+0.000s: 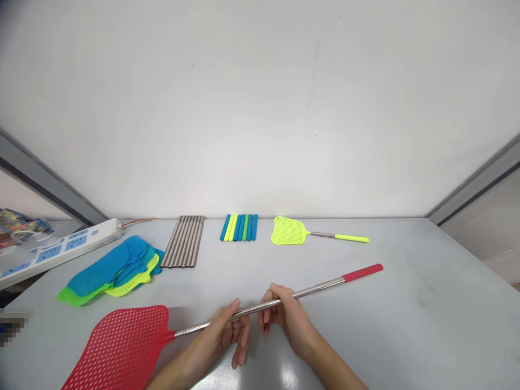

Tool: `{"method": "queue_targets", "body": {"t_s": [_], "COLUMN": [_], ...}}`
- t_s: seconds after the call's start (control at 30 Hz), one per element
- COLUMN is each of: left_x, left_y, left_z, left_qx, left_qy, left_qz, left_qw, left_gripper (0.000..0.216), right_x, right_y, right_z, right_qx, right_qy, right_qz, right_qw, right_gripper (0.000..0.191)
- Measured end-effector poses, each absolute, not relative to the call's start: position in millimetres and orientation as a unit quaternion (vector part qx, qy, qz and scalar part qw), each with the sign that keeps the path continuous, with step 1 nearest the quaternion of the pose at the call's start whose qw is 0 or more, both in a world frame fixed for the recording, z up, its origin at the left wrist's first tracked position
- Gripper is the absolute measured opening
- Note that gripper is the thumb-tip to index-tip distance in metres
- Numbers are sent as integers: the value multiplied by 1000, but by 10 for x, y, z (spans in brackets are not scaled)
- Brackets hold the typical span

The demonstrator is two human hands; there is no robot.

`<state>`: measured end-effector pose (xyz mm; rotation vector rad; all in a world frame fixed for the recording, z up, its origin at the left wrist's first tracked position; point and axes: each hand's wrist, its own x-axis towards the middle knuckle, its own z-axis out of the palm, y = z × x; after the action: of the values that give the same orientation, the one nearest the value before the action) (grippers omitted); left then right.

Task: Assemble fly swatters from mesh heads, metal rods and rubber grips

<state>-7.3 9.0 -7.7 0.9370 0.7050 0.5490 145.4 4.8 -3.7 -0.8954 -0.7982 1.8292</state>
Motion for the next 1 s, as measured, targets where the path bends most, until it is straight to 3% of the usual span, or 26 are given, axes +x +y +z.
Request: {"method": "queue_targets", "body": {"t_s": [0.5,1.0], "left_x": [-162,-193], "left_y": [203,246], "left_z": [-20,-72], "left_qx": [410,431], "left_qy": [364,414], "left_qz": [353,388], "left_qw": [758,702], "left_gripper": [40,45], "right_x": [1433,1455], "right_y": [28,33], "right_z": [-44,-80], "right_qx": [-441,-431], "right_qy": [-259,-240], "right_qz": [702,716], "right_qw": [495,494], "right_gripper": [45,43]}}
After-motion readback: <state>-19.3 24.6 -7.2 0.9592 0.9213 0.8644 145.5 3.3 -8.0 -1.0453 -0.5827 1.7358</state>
